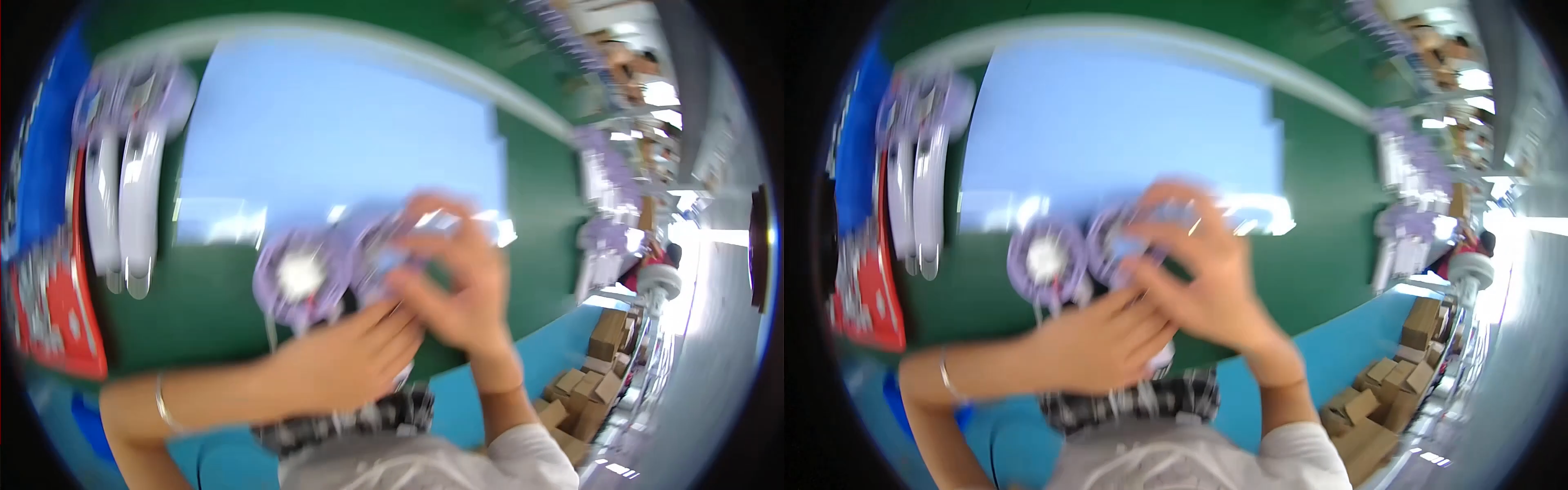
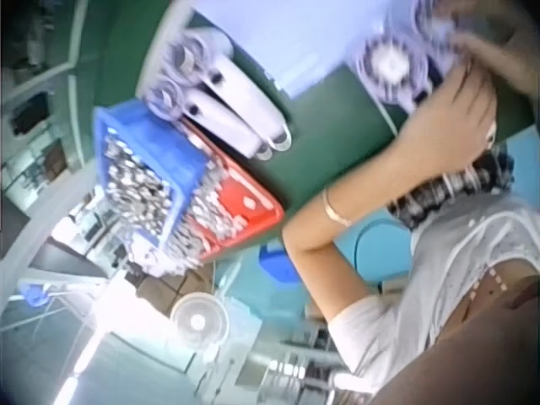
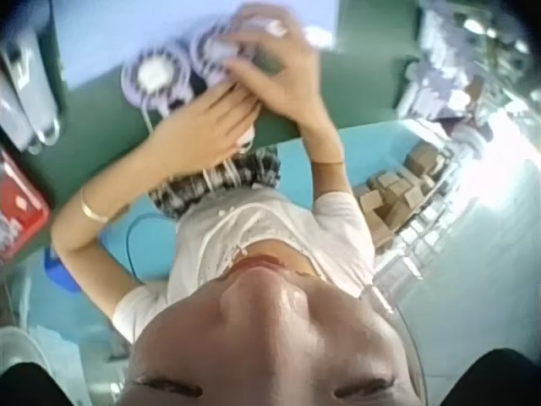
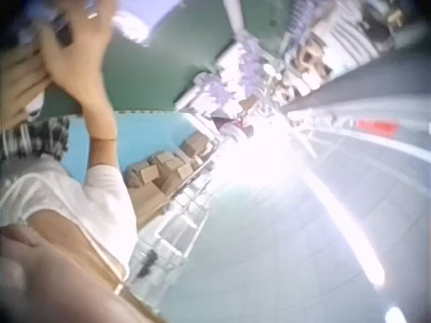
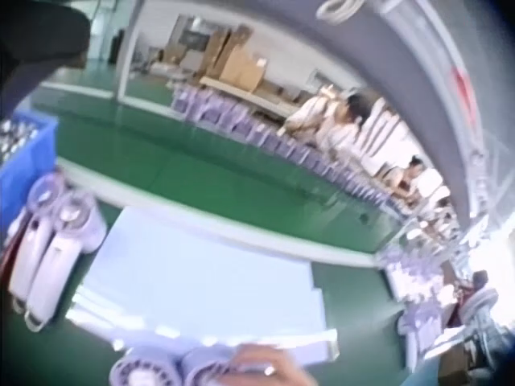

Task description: The person assembles handheld fans by sticking thermal pads onto the fan heads, inserting metal plates and caps into the fan housings, and arranging them on the workstation table.

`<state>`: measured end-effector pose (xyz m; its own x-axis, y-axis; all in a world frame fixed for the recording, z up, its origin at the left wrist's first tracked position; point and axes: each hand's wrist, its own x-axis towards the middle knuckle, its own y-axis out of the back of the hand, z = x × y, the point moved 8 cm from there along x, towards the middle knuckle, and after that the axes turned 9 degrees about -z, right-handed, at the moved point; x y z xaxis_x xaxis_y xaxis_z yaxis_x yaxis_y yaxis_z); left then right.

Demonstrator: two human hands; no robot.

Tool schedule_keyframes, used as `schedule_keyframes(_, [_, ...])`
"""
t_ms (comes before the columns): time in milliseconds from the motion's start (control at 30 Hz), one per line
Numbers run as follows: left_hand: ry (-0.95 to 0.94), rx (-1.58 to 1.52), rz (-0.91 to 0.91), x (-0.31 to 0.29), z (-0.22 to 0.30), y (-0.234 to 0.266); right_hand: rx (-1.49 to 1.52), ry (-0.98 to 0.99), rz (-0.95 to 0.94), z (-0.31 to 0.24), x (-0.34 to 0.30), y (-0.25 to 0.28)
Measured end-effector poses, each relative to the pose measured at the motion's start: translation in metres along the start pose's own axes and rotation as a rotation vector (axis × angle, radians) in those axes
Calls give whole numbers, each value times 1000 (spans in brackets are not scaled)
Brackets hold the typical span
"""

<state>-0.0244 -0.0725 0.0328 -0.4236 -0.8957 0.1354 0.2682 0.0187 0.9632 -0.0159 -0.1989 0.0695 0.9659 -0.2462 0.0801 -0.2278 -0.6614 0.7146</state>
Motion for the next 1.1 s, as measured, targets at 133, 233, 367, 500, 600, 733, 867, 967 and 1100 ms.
schedule_keyframes(133, [-5, 10, -87, -5, -2, -10, 200, 85, -31, 19, 3, -20])
schedule_keyframes(233, [-19, 43, -24, 1, 3, 3, 276, 80, -22, 20, -4, -16])
schedule_keyframes(367, [-29, 67, -28, 4, 5, 5, 377, 95, -22, 24, -5, -14])
schedule_keyframes(500, [-22, 70, -46, 5, 4, 6, 432, 127, -50, 30, -2, -18])
schedule_keyframes(600, [-23, 82, -42, 4, 4, 8, 420, 137, -33, 28, -3, -16])
schedule_keyframes(733, [-5, 71, -58, -2, 1, 2, 338, 209, 118, 35, 3, 2])
schedule_keyframes(867, [5, 5, -56, 0, 0, 5, 225, -84, 456, 98, -2, 63])
schedule_keyframes(967, [-13, 4, -34, 6, -1, 4, -11, -179, 624, 151, -7, 112])
schedule_keyframes(1100, [4, -1, -28, 1, -2, 0, -116, -358, 545, 193, 2, 122])
